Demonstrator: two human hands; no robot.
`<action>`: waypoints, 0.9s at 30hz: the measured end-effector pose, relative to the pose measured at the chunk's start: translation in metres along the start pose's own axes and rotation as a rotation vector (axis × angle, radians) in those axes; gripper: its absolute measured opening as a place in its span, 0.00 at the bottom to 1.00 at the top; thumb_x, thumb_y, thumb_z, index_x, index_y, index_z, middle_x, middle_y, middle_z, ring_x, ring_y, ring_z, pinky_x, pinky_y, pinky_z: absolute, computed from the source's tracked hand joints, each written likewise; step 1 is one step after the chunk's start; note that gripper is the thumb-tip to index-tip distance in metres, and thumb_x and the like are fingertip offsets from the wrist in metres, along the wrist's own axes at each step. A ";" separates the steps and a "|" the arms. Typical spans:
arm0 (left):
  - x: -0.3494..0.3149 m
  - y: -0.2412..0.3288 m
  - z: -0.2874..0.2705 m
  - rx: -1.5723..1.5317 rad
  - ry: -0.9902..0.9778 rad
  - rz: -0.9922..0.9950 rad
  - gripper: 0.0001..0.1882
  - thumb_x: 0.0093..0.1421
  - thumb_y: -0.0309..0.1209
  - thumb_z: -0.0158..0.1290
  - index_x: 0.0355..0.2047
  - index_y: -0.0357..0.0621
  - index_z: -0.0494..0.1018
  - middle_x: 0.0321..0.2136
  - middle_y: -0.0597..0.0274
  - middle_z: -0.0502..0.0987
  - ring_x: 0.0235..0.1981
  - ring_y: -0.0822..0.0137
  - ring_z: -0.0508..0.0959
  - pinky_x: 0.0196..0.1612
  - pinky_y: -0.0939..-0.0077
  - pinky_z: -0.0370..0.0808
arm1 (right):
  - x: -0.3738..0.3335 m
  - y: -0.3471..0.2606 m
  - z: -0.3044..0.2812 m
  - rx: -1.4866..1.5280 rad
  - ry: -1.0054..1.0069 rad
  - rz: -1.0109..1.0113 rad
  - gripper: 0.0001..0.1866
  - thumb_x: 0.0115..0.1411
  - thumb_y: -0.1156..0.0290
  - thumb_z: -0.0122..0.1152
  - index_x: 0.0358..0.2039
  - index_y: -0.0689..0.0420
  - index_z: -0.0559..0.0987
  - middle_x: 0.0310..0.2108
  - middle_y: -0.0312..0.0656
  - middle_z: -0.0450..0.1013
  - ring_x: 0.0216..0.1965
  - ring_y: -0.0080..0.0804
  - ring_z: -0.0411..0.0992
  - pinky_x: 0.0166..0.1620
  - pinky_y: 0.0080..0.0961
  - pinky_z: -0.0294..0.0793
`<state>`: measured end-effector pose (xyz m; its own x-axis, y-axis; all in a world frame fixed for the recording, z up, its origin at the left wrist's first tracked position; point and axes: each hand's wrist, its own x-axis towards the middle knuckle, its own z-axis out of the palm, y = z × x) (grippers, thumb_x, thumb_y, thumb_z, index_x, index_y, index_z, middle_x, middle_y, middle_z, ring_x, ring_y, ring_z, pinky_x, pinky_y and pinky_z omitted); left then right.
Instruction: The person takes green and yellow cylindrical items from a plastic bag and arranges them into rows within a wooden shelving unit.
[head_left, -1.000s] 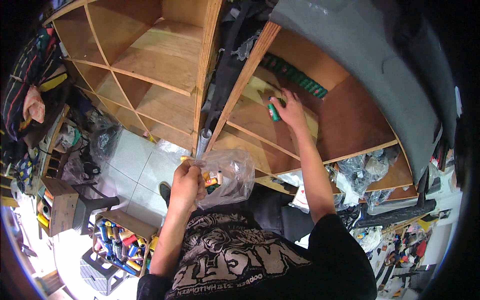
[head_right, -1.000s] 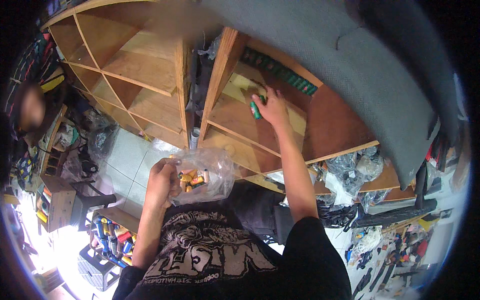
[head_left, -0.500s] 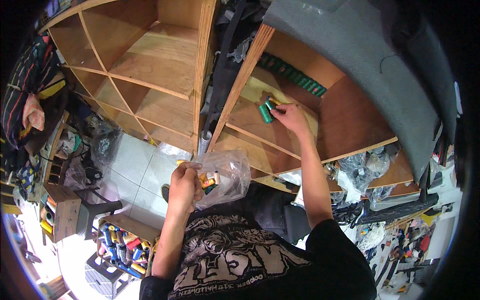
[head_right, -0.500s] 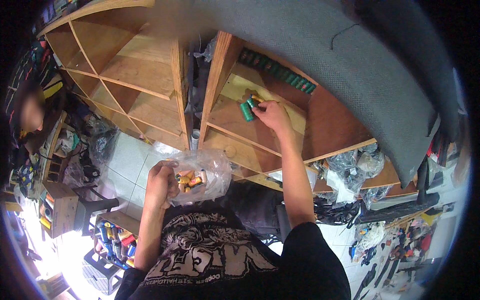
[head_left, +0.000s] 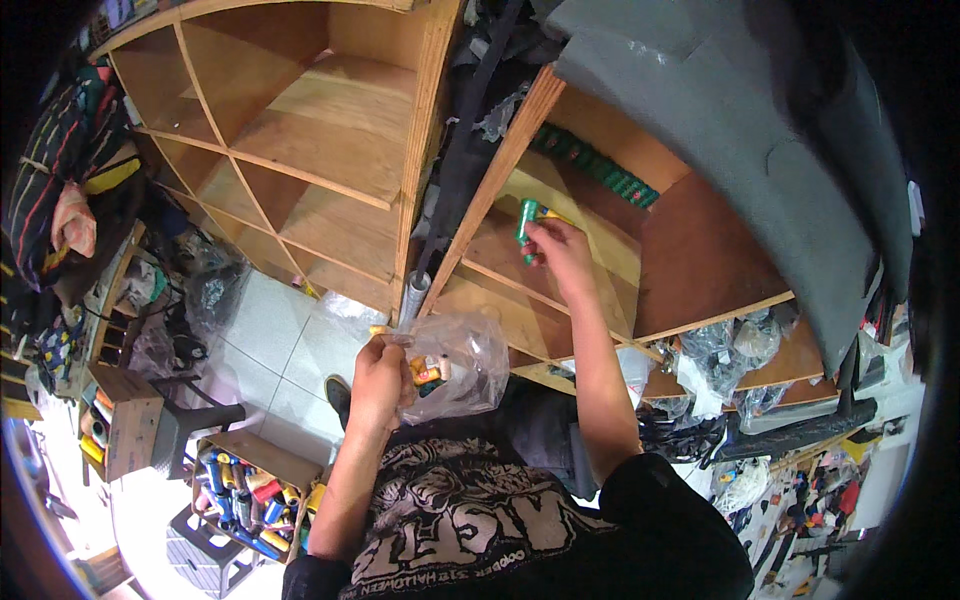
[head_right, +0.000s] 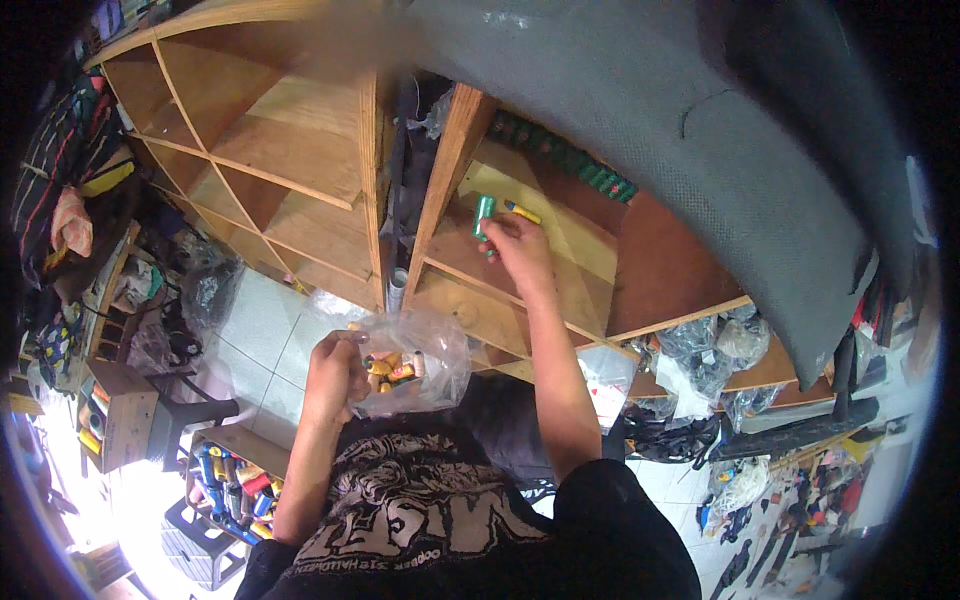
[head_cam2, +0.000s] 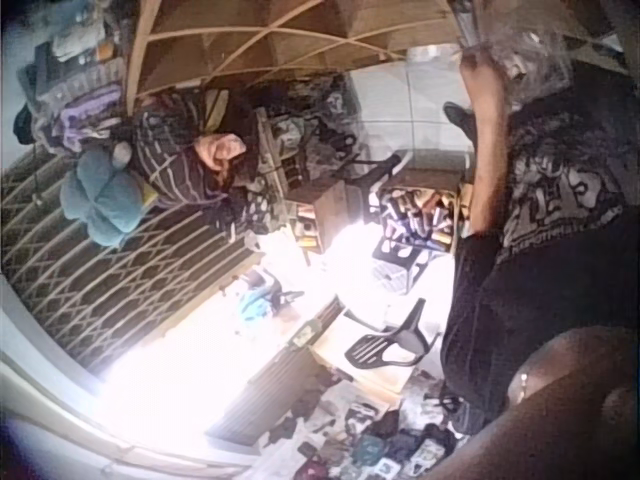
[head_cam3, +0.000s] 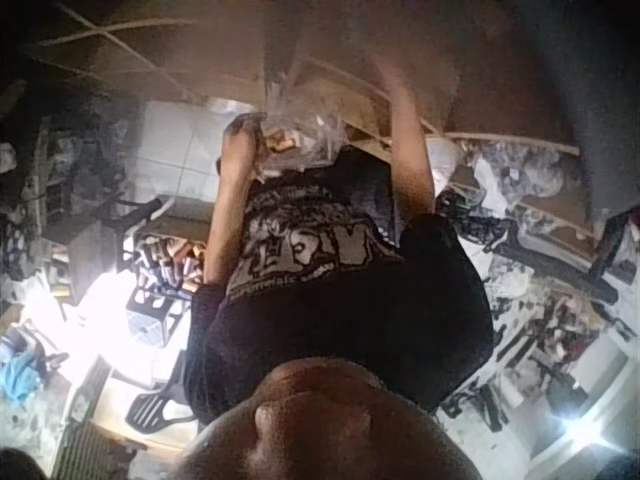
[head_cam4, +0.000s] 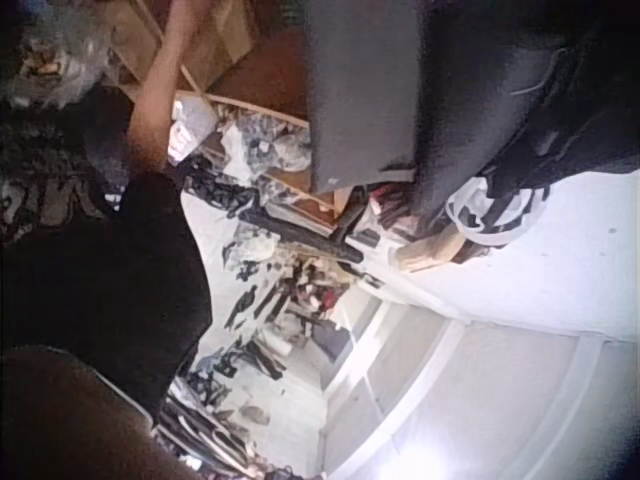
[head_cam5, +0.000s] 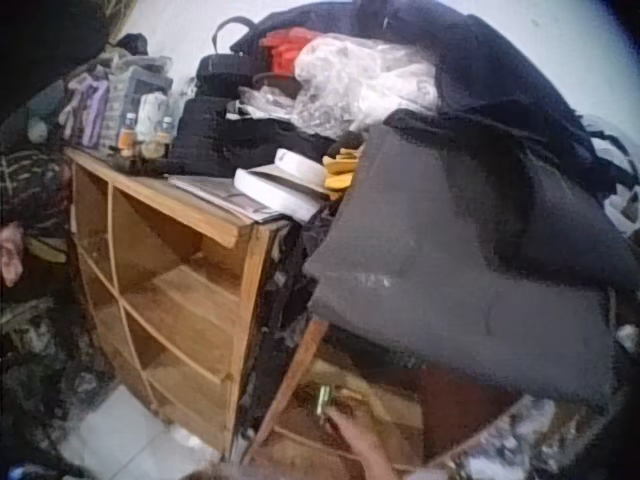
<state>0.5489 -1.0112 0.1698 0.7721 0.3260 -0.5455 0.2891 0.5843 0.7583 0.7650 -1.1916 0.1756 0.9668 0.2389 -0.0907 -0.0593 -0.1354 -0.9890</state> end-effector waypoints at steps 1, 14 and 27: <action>0.000 0.000 -0.001 -0.005 -0.003 0.001 0.10 0.55 0.25 0.37 0.35 0.34 0.65 0.10 0.69 0.56 0.06 0.77 0.52 0.08 0.80 0.48 | 0.006 -0.002 -0.001 0.080 0.041 -0.010 0.10 0.53 0.68 0.59 0.30 0.62 0.74 0.24 0.38 0.72 0.21 0.19 0.69 0.20 0.15 0.64; -0.006 -0.002 -0.004 0.007 0.056 0.008 0.10 0.52 0.24 0.38 0.34 0.35 0.65 0.10 0.71 0.54 0.06 0.77 0.53 0.08 0.81 0.49 | 0.216 0.026 -0.013 -1.698 0.600 -0.845 0.30 0.57 0.49 0.44 0.53 0.59 0.64 0.54 0.48 0.62 0.54 0.41 0.62 0.53 0.37 0.61; -0.011 -0.005 -0.025 -0.053 0.203 0.041 0.10 0.53 0.26 0.38 0.35 0.35 0.65 0.10 0.73 0.54 0.06 0.78 0.52 0.07 0.81 0.48 | 0.236 0.038 0.007 -1.380 0.506 -0.889 0.29 0.51 0.48 0.52 0.48 0.54 0.70 0.47 0.48 0.68 0.48 0.42 0.67 0.51 0.40 0.62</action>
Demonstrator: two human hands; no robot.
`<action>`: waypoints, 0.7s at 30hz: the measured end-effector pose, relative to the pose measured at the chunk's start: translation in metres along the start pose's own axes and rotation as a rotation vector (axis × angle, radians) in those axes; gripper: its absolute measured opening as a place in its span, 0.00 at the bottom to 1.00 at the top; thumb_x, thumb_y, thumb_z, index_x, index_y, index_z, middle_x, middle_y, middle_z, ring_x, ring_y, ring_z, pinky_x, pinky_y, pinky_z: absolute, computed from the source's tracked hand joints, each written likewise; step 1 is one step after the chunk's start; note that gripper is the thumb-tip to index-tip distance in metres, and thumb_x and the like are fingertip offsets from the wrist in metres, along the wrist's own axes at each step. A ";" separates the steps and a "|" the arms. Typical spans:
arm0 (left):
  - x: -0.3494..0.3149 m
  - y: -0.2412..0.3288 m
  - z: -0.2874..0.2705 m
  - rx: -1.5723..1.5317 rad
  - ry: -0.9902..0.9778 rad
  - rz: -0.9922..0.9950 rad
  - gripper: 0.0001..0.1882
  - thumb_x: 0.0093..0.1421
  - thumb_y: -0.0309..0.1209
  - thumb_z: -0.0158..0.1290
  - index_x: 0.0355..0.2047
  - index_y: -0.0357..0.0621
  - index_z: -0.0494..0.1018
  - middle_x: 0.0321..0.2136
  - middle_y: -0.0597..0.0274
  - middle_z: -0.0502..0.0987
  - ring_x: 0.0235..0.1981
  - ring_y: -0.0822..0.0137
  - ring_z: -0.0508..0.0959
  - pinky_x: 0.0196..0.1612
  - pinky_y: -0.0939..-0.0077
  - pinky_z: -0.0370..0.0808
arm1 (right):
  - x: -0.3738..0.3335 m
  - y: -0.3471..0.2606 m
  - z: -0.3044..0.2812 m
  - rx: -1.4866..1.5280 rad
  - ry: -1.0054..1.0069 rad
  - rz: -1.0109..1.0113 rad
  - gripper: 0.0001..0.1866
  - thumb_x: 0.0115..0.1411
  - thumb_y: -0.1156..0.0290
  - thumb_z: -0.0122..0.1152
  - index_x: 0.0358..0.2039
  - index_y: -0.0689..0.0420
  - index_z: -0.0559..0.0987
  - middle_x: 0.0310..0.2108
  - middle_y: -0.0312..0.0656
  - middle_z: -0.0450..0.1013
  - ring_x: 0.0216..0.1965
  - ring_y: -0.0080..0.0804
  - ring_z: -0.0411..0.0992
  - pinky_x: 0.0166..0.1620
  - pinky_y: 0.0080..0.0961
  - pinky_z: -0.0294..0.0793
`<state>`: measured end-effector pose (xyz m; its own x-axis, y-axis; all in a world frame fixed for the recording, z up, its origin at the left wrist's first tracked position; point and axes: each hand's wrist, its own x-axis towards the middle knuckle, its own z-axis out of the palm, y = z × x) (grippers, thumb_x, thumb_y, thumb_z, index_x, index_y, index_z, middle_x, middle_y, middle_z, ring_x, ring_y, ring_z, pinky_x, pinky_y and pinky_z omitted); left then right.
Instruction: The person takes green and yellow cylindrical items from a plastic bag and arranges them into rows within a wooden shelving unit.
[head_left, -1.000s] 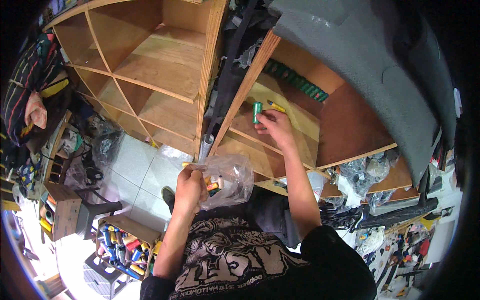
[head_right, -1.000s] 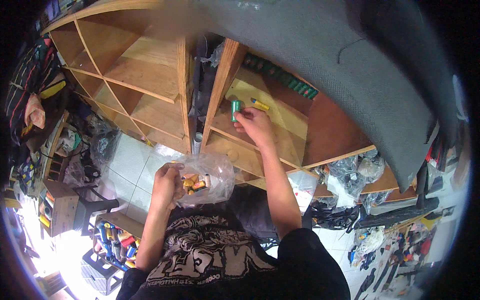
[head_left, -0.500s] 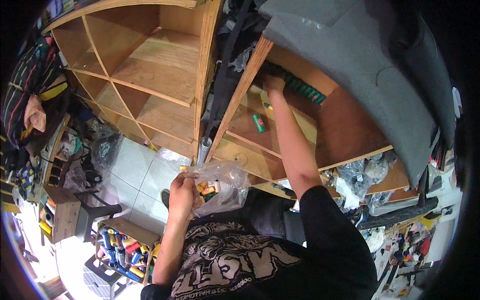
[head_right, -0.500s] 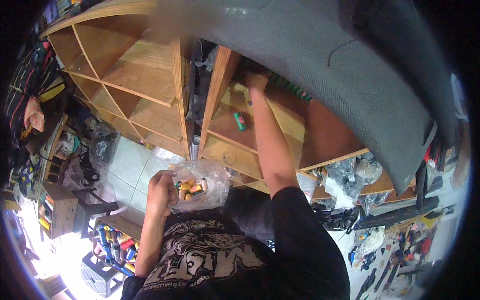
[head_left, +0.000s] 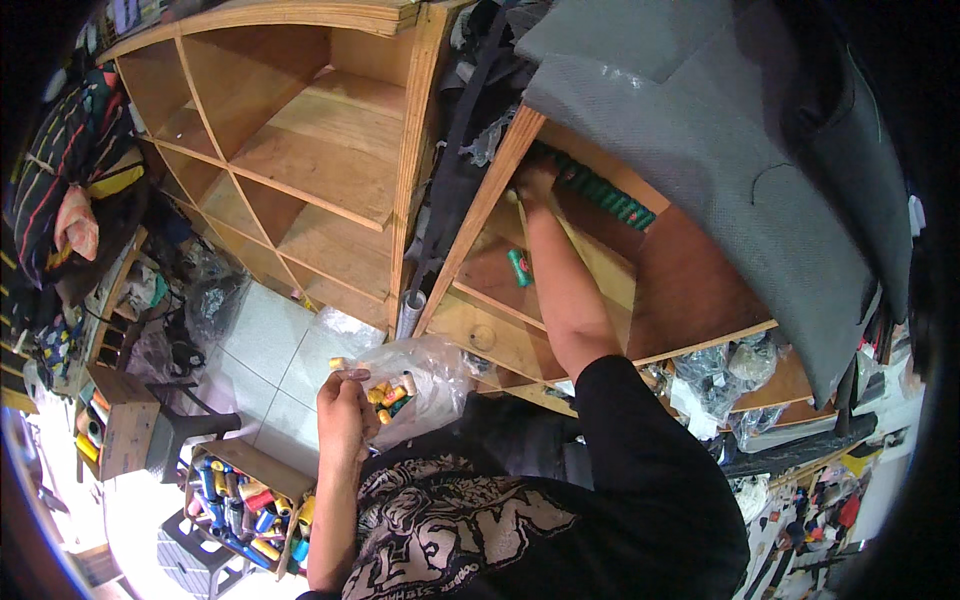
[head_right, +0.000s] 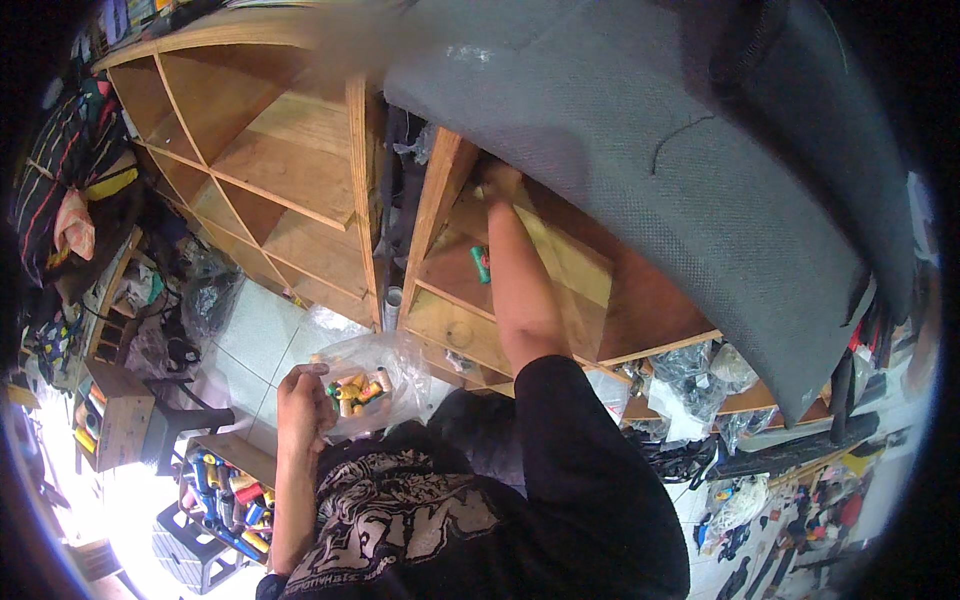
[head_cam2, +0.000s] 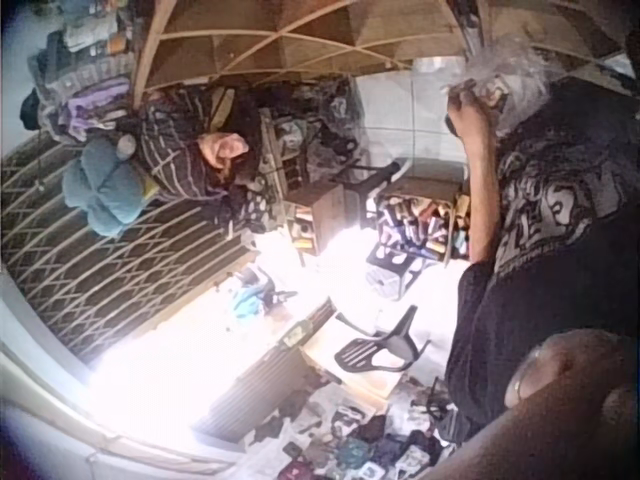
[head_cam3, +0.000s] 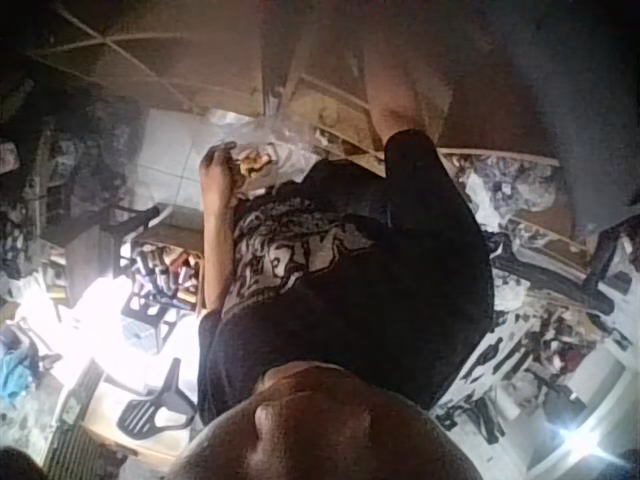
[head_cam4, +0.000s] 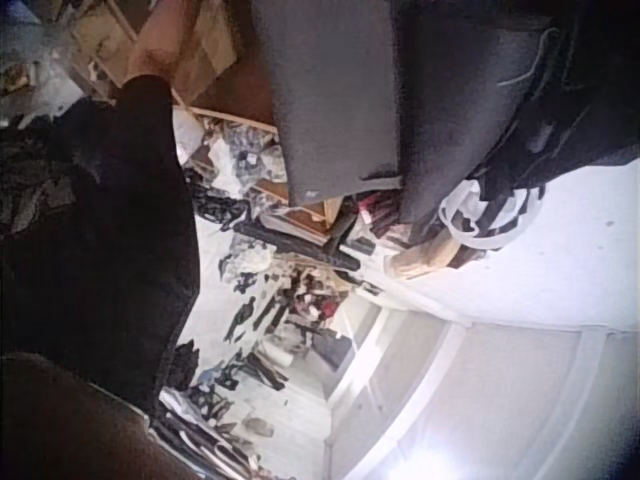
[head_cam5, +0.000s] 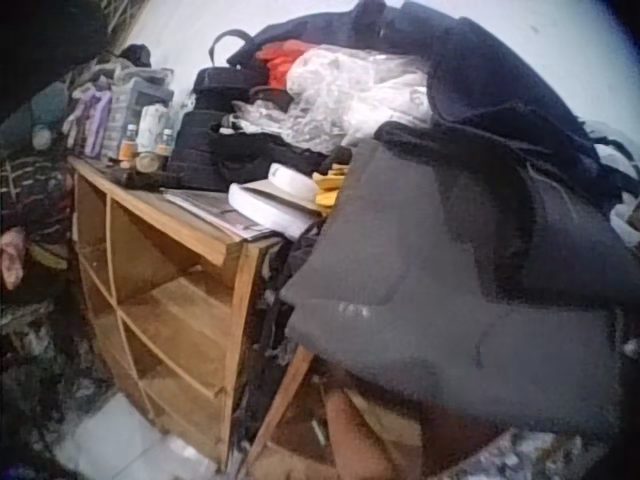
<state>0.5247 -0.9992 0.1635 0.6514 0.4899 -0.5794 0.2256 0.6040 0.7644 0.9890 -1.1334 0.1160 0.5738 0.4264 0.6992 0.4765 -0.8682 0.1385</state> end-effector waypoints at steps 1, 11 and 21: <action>0.001 0.000 -0.001 0.001 0.003 0.012 0.10 0.53 0.26 0.38 0.35 0.35 0.65 0.10 0.72 0.54 0.05 0.78 0.52 0.07 0.81 0.48 | 0.001 -0.007 -0.008 -0.078 -0.081 -0.019 0.29 0.51 0.48 0.52 0.48 0.54 0.71 0.47 0.48 0.68 0.48 0.42 0.67 0.51 0.40 0.62; 0.003 0.001 0.010 0.003 -0.074 0.032 0.11 0.54 0.26 0.38 0.35 0.34 0.65 0.10 0.72 0.55 0.05 0.79 0.52 0.07 0.82 0.48 | -0.004 0.012 -0.052 0.069 -0.130 -0.032 0.24 0.51 0.49 0.52 0.41 0.54 0.75 0.38 0.47 0.72 0.39 0.39 0.72 0.43 0.34 0.71; 0.011 -0.002 0.020 0.026 -0.114 -0.010 0.10 0.53 0.25 0.38 0.34 0.35 0.65 0.10 0.71 0.55 0.05 0.79 0.52 0.06 0.82 0.47 | -0.089 -0.028 -0.181 0.173 -0.903 0.120 0.22 0.42 0.51 0.64 0.17 0.60 0.77 0.15 0.38 0.72 0.18 0.26 0.70 0.27 0.26 0.70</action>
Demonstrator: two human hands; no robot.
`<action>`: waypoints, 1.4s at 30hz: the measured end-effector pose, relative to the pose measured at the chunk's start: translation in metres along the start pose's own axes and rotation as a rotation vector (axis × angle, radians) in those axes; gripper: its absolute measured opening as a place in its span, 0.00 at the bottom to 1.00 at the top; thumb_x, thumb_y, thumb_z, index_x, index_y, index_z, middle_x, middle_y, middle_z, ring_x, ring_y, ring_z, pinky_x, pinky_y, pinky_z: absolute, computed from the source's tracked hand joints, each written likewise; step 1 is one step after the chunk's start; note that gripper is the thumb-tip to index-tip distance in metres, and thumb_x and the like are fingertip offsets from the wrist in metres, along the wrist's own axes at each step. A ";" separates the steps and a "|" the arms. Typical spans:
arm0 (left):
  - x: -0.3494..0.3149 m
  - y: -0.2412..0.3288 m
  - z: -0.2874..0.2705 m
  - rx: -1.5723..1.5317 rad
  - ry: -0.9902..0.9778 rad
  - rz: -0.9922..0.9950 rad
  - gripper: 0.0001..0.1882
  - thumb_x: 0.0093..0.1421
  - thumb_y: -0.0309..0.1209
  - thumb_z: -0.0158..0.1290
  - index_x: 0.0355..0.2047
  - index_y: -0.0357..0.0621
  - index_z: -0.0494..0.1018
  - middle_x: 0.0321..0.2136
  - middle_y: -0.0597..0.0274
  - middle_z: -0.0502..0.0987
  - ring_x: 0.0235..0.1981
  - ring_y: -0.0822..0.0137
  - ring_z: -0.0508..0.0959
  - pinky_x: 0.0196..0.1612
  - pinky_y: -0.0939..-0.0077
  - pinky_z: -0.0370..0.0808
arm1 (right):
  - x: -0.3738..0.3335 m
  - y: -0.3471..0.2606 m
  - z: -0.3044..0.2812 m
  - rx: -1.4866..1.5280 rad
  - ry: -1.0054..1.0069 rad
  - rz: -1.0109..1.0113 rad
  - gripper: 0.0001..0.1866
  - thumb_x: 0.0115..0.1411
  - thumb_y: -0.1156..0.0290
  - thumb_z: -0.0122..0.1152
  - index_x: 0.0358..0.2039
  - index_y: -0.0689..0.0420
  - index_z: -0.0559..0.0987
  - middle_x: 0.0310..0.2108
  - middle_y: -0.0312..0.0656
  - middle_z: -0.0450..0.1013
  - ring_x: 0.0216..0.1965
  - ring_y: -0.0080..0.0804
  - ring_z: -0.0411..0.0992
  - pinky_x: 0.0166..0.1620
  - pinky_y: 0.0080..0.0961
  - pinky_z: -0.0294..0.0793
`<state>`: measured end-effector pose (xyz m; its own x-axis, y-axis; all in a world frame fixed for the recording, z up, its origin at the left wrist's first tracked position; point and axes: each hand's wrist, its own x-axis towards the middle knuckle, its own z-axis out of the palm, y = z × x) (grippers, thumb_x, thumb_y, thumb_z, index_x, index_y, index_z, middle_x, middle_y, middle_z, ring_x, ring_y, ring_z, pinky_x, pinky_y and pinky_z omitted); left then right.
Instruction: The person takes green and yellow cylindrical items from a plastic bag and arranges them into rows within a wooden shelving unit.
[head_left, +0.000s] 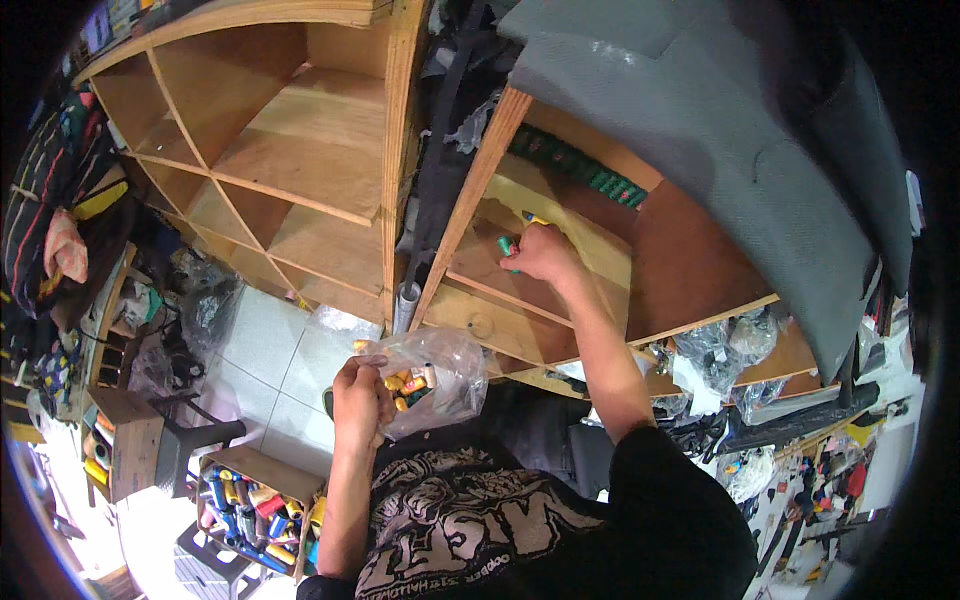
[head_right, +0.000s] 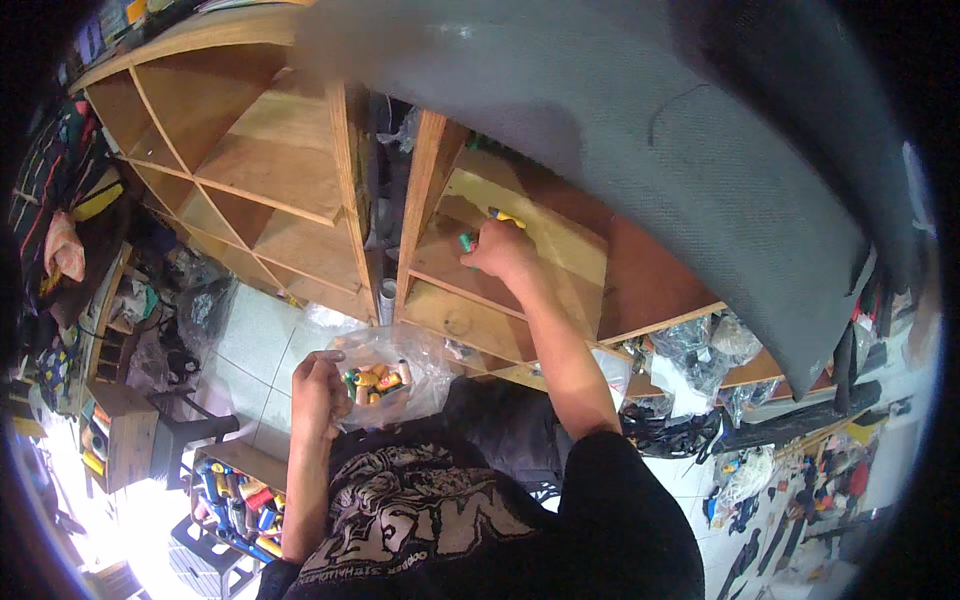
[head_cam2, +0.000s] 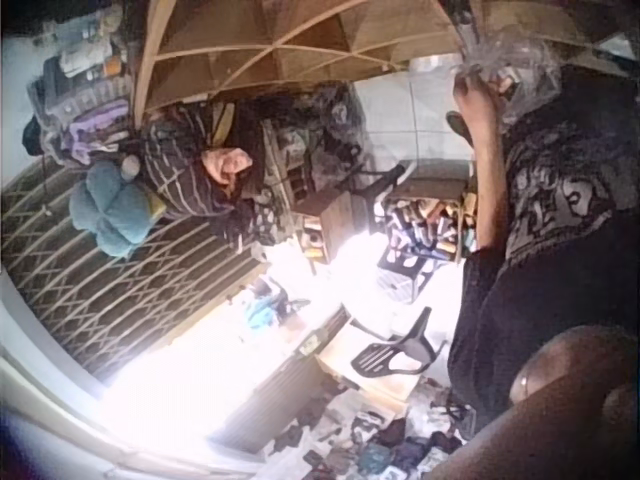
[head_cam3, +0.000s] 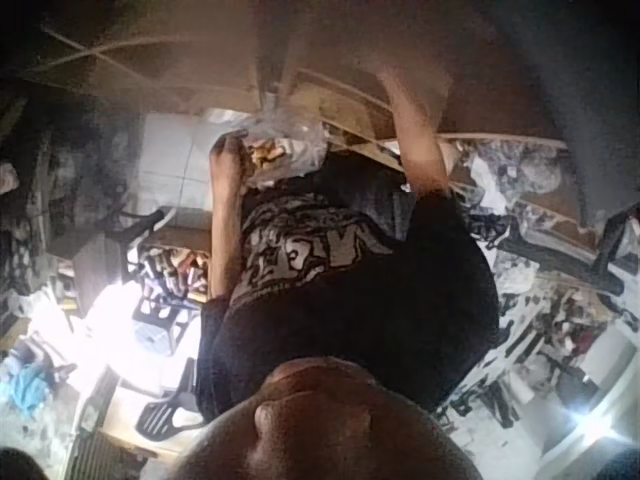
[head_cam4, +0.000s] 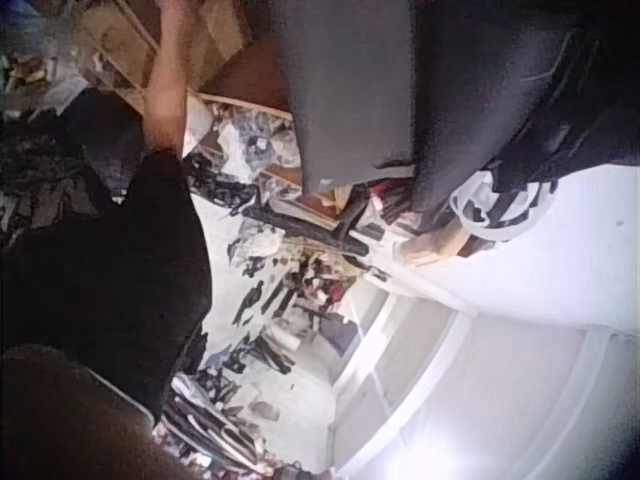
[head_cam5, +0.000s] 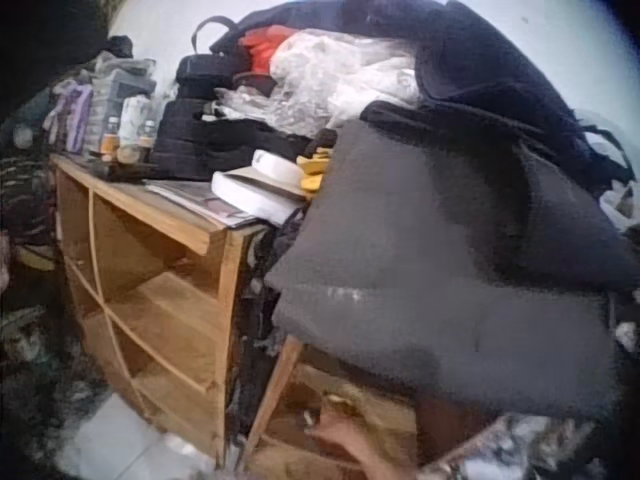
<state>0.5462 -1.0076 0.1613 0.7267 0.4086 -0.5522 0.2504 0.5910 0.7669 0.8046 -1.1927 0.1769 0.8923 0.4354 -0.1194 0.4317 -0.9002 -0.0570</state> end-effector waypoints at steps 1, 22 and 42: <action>0.001 0.000 0.000 -0.003 -0.007 -0.010 0.10 0.53 0.25 0.38 0.34 0.35 0.65 0.10 0.71 0.55 0.05 0.79 0.52 0.06 0.82 0.47 | 0.003 0.005 -0.001 0.213 -0.023 0.047 0.20 0.41 0.53 0.64 0.18 0.60 0.77 0.18 0.41 0.73 0.22 0.29 0.72 0.30 0.28 0.71; 0.004 0.001 -0.010 0.007 0.072 0.017 0.11 0.53 0.26 0.39 0.34 0.34 0.65 0.10 0.71 0.55 0.05 0.78 0.52 0.07 0.81 0.50 | 0.208 0.087 0.057 0.113 0.777 0.121 0.15 0.48 0.59 0.55 0.30 0.57 0.77 0.32 0.48 0.74 0.34 0.44 0.73 0.38 0.36 0.71; 0.015 0.002 -0.015 0.021 0.050 0.033 0.11 0.55 0.27 0.37 0.34 0.33 0.65 0.10 0.71 0.55 0.05 0.78 0.53 0.06 0.82 0.50 | 0.056 0.070 -0.004 0.318 -0.115 0.005 0.20 0.39 0.61 0.64 0.35 0.54 0.79 0.32 0.40 0.76 0.34 0.35 0.74 0.40 0.26 0.71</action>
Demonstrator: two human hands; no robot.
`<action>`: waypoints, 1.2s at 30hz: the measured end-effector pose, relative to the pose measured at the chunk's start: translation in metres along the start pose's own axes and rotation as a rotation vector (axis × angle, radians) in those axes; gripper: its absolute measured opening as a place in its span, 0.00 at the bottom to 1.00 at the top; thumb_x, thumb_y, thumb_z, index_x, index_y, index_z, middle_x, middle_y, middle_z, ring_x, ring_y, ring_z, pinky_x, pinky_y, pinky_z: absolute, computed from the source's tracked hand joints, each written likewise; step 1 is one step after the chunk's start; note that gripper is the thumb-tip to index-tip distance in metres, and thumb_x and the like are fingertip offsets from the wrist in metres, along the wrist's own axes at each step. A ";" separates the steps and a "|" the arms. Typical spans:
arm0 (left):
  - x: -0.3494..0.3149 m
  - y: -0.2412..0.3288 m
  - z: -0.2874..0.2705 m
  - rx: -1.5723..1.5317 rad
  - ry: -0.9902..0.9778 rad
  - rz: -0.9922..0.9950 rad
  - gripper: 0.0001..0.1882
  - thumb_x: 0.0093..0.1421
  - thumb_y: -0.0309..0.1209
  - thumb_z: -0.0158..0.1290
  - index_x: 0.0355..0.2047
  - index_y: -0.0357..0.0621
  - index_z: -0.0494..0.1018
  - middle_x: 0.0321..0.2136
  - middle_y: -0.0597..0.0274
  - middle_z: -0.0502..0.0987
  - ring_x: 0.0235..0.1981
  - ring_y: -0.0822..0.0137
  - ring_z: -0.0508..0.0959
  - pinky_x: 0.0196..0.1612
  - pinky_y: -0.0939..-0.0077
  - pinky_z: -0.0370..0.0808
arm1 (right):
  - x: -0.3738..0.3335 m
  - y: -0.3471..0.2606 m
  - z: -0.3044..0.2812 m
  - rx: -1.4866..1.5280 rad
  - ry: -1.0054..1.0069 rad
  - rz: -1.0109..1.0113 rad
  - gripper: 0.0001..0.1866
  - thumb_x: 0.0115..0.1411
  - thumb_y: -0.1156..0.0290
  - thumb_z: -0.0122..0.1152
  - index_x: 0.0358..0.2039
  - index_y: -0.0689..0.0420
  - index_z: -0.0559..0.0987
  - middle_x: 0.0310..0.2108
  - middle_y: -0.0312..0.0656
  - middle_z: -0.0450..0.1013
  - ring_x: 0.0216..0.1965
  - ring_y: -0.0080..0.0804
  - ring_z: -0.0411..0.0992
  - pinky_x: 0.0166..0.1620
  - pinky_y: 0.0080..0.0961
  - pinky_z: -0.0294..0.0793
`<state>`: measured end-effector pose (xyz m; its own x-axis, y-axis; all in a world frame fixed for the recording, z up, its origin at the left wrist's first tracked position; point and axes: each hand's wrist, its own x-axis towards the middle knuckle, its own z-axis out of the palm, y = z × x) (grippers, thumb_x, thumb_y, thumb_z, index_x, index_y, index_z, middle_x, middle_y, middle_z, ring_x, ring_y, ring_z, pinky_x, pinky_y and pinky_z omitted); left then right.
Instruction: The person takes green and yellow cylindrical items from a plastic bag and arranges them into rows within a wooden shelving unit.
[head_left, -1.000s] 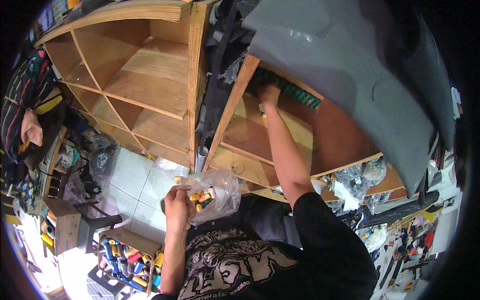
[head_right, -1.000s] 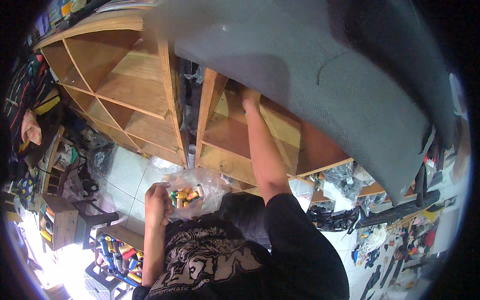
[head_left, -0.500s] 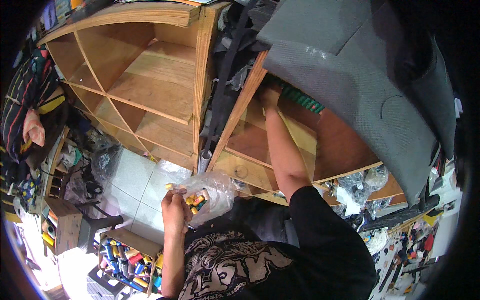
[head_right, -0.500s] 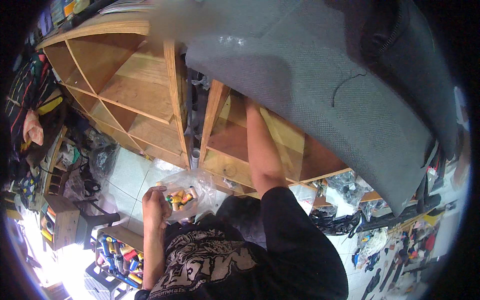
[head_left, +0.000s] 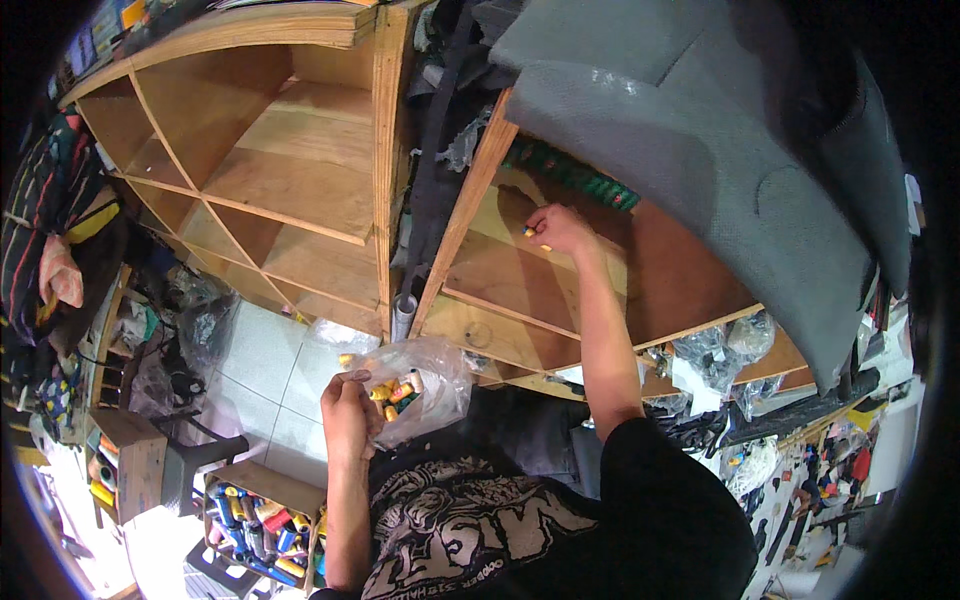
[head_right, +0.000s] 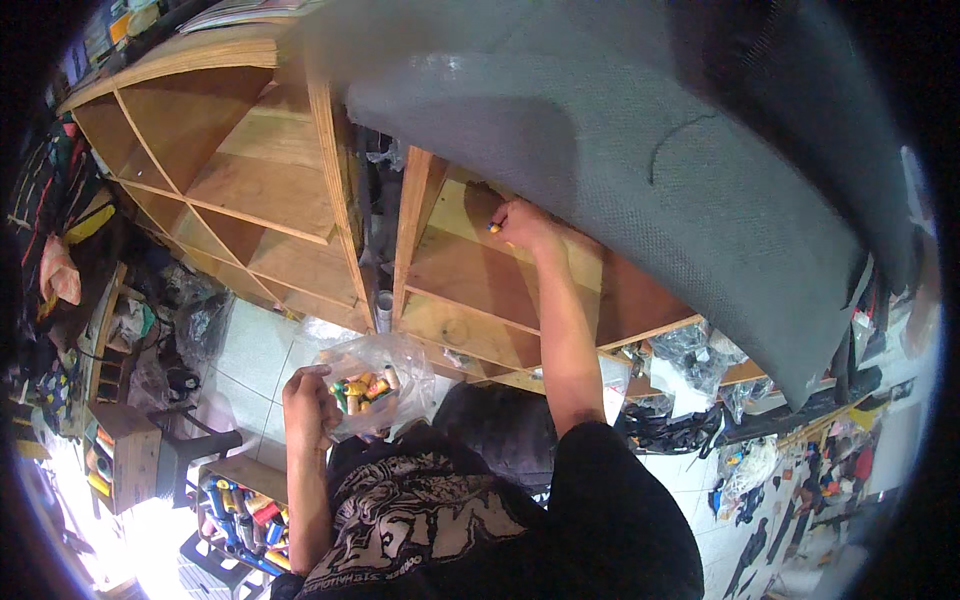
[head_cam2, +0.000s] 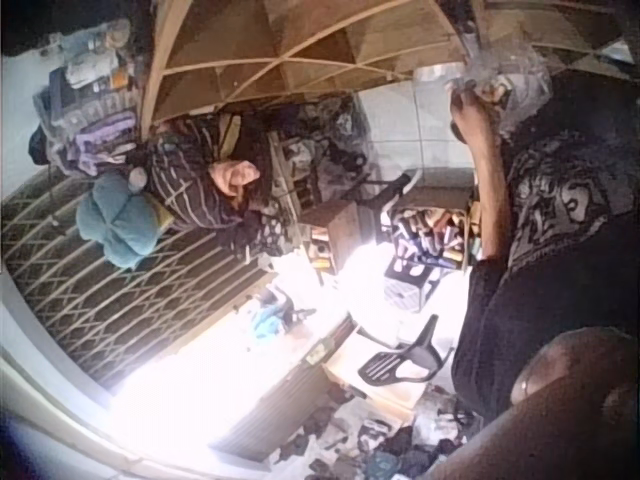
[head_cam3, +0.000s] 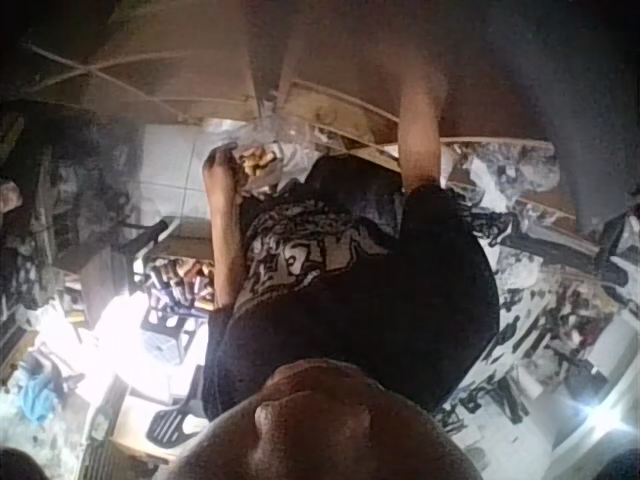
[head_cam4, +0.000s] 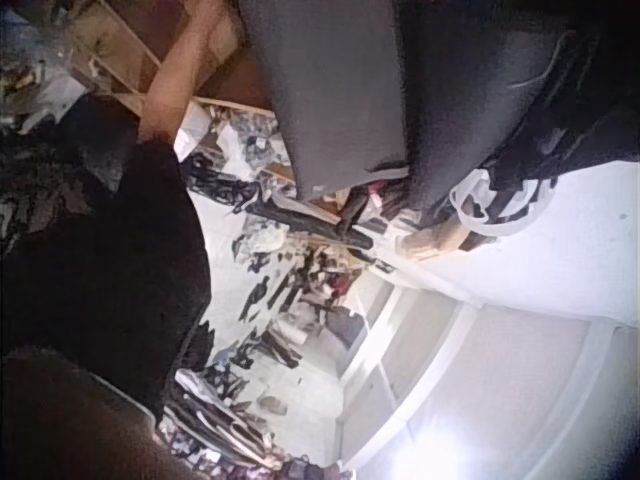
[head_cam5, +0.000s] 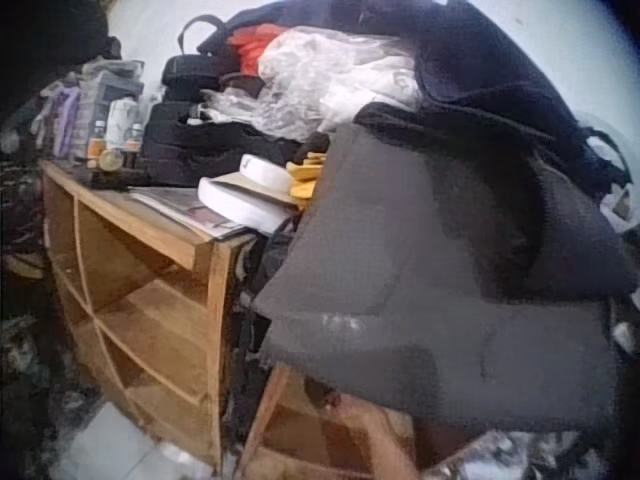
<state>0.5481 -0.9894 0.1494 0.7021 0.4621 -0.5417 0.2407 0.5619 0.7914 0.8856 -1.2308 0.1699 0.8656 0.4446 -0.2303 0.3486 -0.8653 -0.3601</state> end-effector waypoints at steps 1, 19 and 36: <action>0.000 -0.001 -0.001 -0.014 -0.002 -0.001 0.11 0.55 0.27 0.37 0.34 0.33 0.65 0.10 0.71 0.55 0.05 0.78 0.53 0.06 0.82 0.50 | -0.003 -0.003 0.000 0.009 0.087 0.029 0.20 0.39 0.63 0.64 0.35 0.55 0.79 0.32 0.40 0.76 0.34 0.33 0.74 0.39 0.25 0.71; 0.001 -0.001 -0.005 -0.016 0.048 -0.004 0.11 0.55 0.26 0.36 0.34 0.34 0.66 0.07 0.67 0.58 0.03 0.76 0.54 0.06 0.80 0.50 | 0.131 -0.001 0.032 -0.201 1.132 0.012 0.19 0.49 0.62 0.58 0.39 0.60 0.74 0.33 0.49 0.74 0.34 0.42 0.73 0.38 0.36 0.72; -0.005 0.021 -0.014 -0.140 -0.040 -0.034 0.14 0.56 0.34 0.38 0.35 0.39 0.67 0.11 0.73 0.55 0.07 0.79 0.53 0.09 0.83 0.48 | -0.108 -0.158 0.072 0.854 -0.928 -0.500 0.15 0.58 0.75 0.49 0.45 0.64 0.73 0.38 0.45 0.74 0.40 0.29 0.73 0.43 0.23 0.72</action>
<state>0.5396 -0.9702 0.1649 0.7219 0.4147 -0.5539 0.1714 0.6684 0.7238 0.7116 -1.1256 0.1868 0.0356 0.9505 -0.3087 -0.0716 -0.3057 -0.9494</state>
